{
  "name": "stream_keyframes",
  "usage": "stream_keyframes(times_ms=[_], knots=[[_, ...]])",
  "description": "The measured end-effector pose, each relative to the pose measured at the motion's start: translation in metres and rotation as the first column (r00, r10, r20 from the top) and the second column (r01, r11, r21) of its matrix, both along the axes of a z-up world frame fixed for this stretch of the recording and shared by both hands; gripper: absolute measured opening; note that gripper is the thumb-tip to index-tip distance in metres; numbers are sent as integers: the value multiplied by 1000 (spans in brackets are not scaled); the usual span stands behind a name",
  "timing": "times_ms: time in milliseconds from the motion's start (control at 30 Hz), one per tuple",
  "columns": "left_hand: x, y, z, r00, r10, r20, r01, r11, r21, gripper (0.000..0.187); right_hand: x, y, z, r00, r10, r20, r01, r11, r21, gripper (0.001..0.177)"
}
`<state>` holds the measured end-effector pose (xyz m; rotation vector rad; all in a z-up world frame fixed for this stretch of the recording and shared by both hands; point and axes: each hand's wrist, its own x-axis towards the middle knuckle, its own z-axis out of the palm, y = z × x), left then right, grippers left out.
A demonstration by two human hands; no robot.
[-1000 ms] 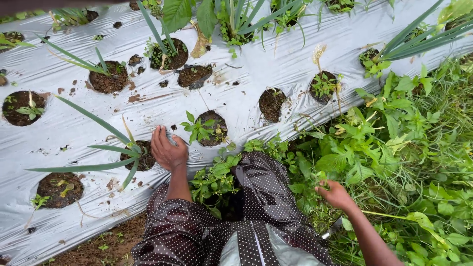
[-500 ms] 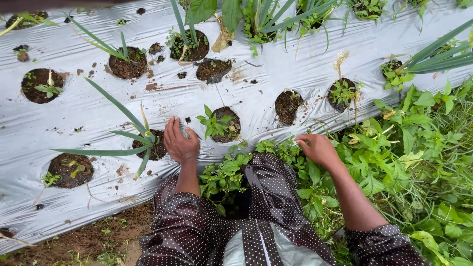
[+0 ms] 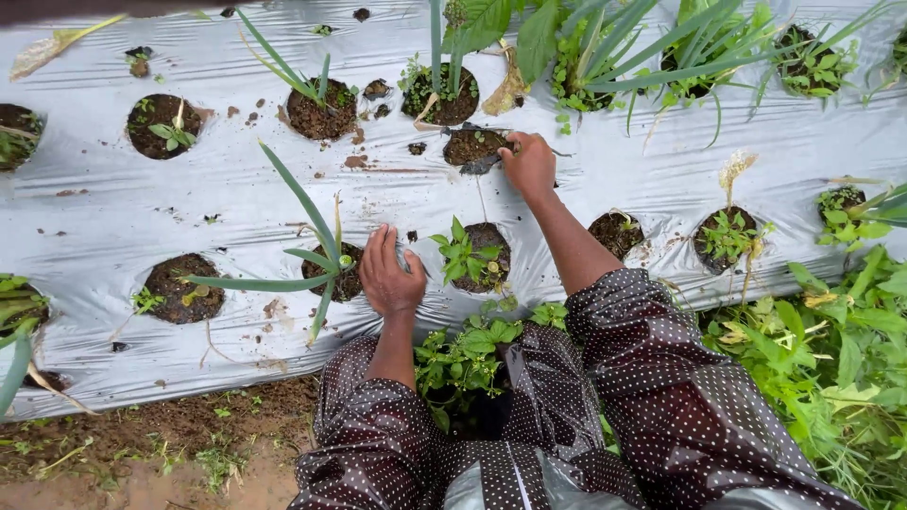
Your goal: The person kneels in a garden and pulls weeds by hand from around plants growing in a plastic-covered bed. They then use a sickle to cut weeds in the adjacent soil area.
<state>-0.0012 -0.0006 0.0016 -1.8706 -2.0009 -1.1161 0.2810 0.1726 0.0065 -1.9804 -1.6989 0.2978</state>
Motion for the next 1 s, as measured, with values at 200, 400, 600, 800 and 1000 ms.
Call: stream_keyframes(times_ms=[200, 400, 600, 800, 1000], knots=[[-1, 2, -19, 1000, 30, -10, -30, 999, -25, 44, -21, 11, -4, 987, -110, 116, 116, 992, -48, 7], [-2, 0, -14, 1000, -6, 0, 6, 997, -80, 42, -22, 1, 5, 976, -91, -196, 120, 983, 141, 14], [-2, 2, -18, 1000, 10, -4, -10, 999, -51, 43, -30, 0, -2, 948, 71, -310, 29, 951, 307, 17], [-1, 2, -15, 1000, 21, -15, -22, 999, -37, 43, -50, 16, -10, 988, -6, -154, 34, 983, 178, 15], [-1, 2, -15, 1000, 16, -13, -16, 999, -32, 44, -61, 27, -16, 984, -160, -83, 159, 987, -13, 17]])
